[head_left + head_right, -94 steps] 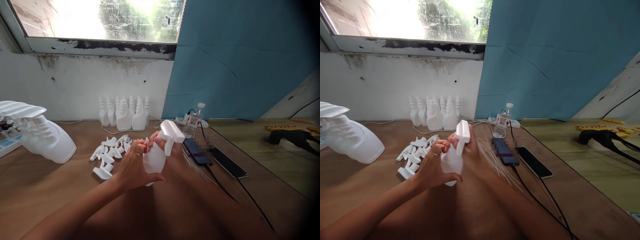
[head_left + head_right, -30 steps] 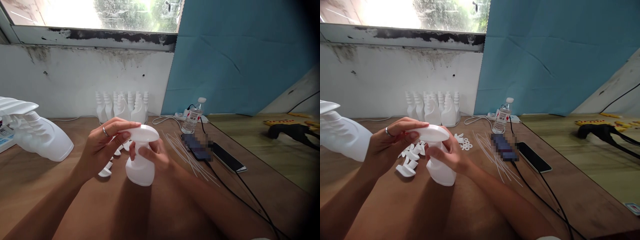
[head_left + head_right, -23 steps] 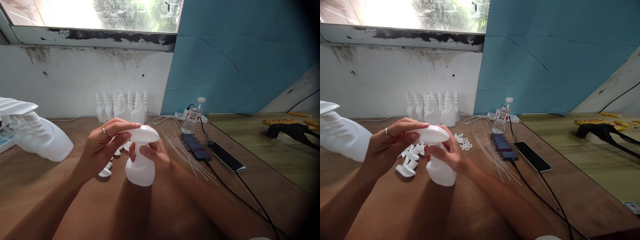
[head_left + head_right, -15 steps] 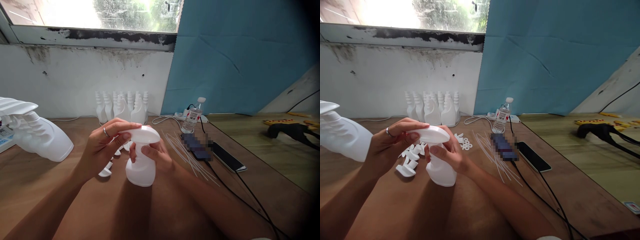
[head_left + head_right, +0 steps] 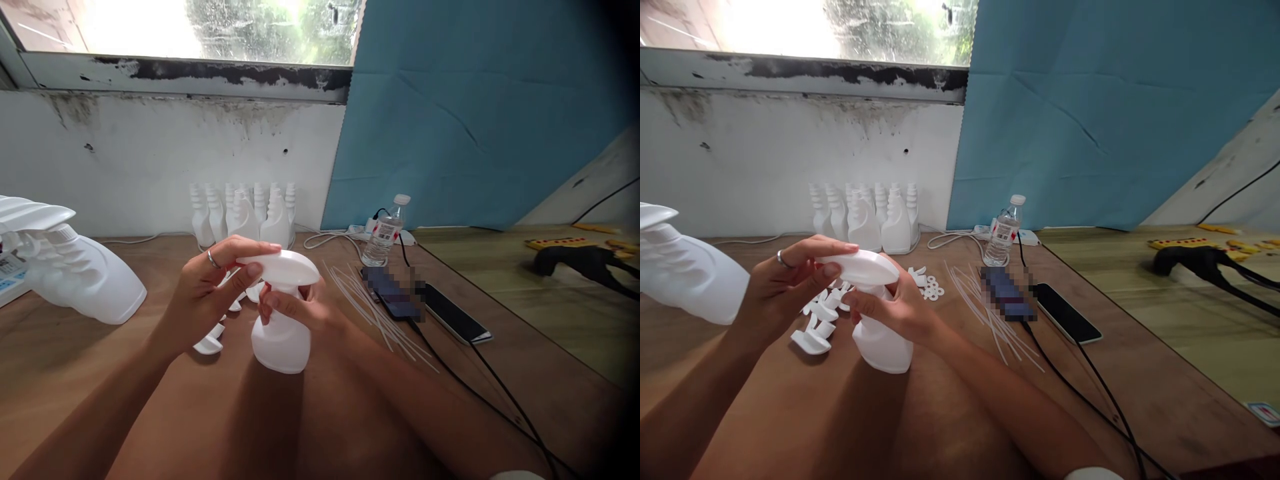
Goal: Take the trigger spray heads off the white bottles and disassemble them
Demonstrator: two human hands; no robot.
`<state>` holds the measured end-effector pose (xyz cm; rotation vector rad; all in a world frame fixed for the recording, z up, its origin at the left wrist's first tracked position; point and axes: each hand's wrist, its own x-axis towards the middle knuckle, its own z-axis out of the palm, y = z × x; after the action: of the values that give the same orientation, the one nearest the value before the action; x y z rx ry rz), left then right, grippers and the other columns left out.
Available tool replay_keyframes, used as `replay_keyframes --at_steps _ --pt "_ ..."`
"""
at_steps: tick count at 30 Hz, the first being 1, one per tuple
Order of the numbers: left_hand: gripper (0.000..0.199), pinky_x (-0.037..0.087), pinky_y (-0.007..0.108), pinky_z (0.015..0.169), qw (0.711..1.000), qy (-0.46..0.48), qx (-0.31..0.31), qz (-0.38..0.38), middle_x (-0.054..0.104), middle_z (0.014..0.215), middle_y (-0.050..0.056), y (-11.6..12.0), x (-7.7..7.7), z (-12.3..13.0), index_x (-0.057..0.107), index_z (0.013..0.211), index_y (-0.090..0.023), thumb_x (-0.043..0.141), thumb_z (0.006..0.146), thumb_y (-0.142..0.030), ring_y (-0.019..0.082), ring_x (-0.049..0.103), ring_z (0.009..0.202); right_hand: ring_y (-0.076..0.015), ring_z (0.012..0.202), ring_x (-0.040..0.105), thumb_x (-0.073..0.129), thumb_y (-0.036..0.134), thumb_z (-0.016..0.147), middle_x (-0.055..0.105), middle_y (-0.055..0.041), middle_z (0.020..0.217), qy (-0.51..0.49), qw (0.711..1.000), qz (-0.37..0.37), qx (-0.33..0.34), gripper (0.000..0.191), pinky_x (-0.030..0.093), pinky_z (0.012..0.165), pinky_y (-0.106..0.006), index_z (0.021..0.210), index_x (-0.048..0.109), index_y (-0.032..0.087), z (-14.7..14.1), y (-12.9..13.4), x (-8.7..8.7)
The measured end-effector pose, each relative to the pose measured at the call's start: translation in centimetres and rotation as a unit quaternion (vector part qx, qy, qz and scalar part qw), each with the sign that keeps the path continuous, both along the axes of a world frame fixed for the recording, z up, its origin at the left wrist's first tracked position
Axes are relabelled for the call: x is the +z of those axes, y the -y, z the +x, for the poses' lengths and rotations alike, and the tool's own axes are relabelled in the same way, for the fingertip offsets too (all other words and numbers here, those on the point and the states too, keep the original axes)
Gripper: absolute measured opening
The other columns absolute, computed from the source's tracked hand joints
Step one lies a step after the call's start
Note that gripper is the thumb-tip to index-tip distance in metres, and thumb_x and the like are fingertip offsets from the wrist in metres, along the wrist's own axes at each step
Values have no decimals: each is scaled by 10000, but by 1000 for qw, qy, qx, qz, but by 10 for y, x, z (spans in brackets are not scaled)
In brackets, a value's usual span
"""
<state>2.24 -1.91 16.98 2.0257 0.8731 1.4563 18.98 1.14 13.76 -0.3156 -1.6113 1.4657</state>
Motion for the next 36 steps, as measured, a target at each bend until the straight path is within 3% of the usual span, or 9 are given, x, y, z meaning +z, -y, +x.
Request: replay_keyframes --at_steps 5,10,13,15,19,24,27,31,36 --pt "412 533 246 643 995 92 -34 -5 629 1077 89 -11 3 -8 548 1271 -224 592 878 -340 175 612 885 -146 659 609 738 271 716 640 19 721 60 995 -26 71 446 472 628 -278 1097 523 186 4 -8 3" --pt "176 519 266 689 976 216 34 7 622 888 44 -21 4 -21 650 992 -208 612 860 -316 161 602 810 -121 683 556 677 272 747 579 5 776 68 992 -31 105 184 462 642 -264 864 571 177 4 -8 6" --pt "133 508 236 644 979 178 73 -69 618 819 25 -15 -22 -21 631 951 -194 601 868 -293 128 589 714 -125 711 551 648 261 765 549 1 778 46 994 -31 99 154 452 659 -268 852 560 169 3 -5 6" --pt "197 529 263 674 984 103 34 -143 634 862 33 -6 -50 -19 604 1061 -221 540 905 -322 145 609 748 -128 734 543 654 255 761 556 0 773 64 994 -17 91 156 444 675 -266 856 568 165 3 -4 5" --pt "417 519 417 889 986 -65 -20 -153 612 1186 85 13 -97 -18 493 1287 -276 547 885 -377 249 604 1009 -131 725 538 635 267 769 570 -9 769 34 997 12 75 123 448 683 -274 810 577 166 6 -4 5" --pt "522 562 362 819 985 -133 15 -104 654 1159 37 24 -106 -22 480 1294 -310 667 807 -299 237 633 984 -150 764 586 662 295 759 633 -45 931 16 996 -49 71 395 494 684 -292 1126 559 193 12 -2 12" --pt "466 567 344 799 982 -145 109 -62 673 1120 35 23 -93 -35 531 1253 -293 668 808 -312 216 658 915 -189 959 604 688 284 766 617 -64 1110 13 1000 -7 5 532 511 827 -341 1262 503 231 20 -3 21" --pt "573 567 358 789 927 -117 355 -38 650 1123 66 20 -82 -69 538 1230 -237 726 723 -428 237 672 915 -198 1095 572 654 290 819 461 -61 1367 30 992 76 -92 546 493 922 -367 1325 448 305 35 -8 22" --pt "730 570 365 754 824 -80 544 -136 615 1105 66 21 -86 -120 523 1218 -203 767 607 -520 257 670 902 -164 922 635 587 274 864 496 -78 1297 86 987 30 -136 405 520 781 -318 1254 478 264 57 -12 -19"
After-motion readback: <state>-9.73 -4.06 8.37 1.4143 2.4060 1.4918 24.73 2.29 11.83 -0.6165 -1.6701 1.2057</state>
